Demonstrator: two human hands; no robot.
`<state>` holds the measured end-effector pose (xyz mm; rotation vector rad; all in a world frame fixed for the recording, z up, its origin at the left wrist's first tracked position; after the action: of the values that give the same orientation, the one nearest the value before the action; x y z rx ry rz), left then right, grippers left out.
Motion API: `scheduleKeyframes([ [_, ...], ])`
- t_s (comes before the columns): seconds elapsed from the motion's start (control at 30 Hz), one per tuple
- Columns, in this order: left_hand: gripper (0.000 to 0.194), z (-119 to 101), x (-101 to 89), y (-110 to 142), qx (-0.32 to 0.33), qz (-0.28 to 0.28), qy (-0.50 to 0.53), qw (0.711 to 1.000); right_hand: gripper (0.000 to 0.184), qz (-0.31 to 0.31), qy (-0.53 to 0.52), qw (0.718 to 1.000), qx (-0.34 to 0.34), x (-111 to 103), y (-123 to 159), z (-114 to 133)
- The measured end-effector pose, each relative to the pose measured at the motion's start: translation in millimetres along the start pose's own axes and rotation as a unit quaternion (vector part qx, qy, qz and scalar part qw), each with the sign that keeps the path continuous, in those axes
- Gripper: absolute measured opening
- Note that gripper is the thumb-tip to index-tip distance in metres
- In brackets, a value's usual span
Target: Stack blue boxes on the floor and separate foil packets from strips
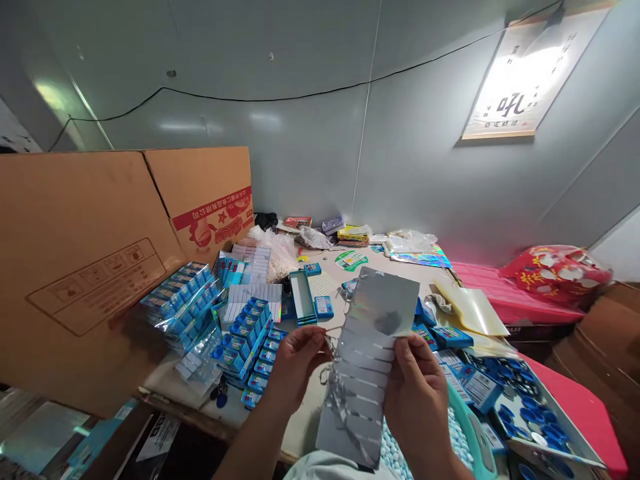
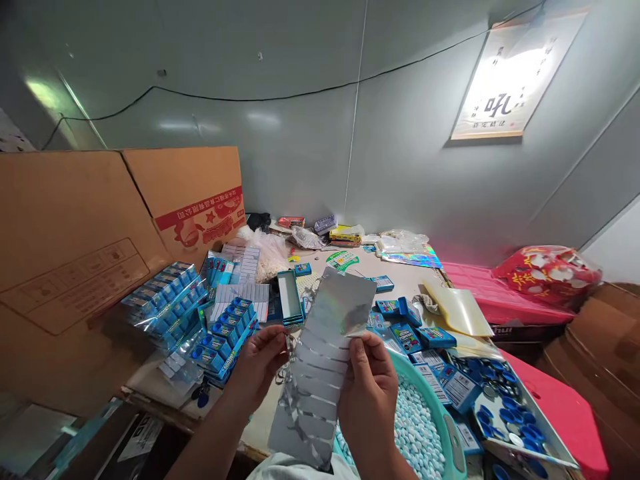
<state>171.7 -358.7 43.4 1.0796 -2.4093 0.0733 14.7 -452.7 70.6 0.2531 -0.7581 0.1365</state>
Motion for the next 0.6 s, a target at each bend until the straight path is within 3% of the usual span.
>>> scheduleKeyframes([
  [0.07,0.034,-3.5,-7.1,-9.2,0.006,-0.003,-0.019,1.000,0.041,-0.008,0.017,1.000,-0.018,-2.5,-3.8,-1.1],
  [0.17,0.031,-13.2,-24.5,-11.3,0.085,-0.137,-0.008,0.987,0.037,-0.007,0.056,0.997,-0.054,-7.8,-10.5,-5.6],
  [0.23,0.026,-18.7,-25.3,-0.8,0.169,-0.179,-0.061,0.967,0.035,-0.009,0.083,0.995,-0.063,-10.4,-13.1,-9.6],
  [0.33,0.048,-12.7,-3.7,17.2,0.230,-0.070,-0.237,0.941,0.033,-0.008,0.091,0.994,-0.067,-7.8,-12.0,-12.7],
  [0.4,0.075,1.0,6.8,22.6,0.184,-0.011,-0.290,0.939,0.034,-0.009,0.076,0.995,-0.071,-3.1,-9.9,-11.6],
  [0.43,0.077,8.1,9.2,22.5,0.145,0.010,-0.285,0.947,0.035,-0.011,0.065,0.995,-0.071,-1.0,-9.2,-10.5],
  [0.53,0.050,21.3,8.9,15.9,0.054,0.067,-0.190,0.978,0.034,-0.018,0.012,0.998,-0.065,1.1,-10.8,-7.1],
  [0.6,0.039,21.5,2.6,9.9,0.057,0.066,-0.150,0.985,0.033,-0.027,-0.029,0.998,-0.052,-1.3,-14.1,-5.8],
])
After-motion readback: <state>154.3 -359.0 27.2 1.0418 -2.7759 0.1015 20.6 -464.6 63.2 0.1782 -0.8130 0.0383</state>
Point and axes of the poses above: each hand's wrist, its own y-axis away from the middle knuckle, its own x-axis out of the palm, z = x × y, the point moved 4 cm from there along -y, towards the middle knuckle, and after that the axes turned 3 degrees about -z, right-handed, at the moved point
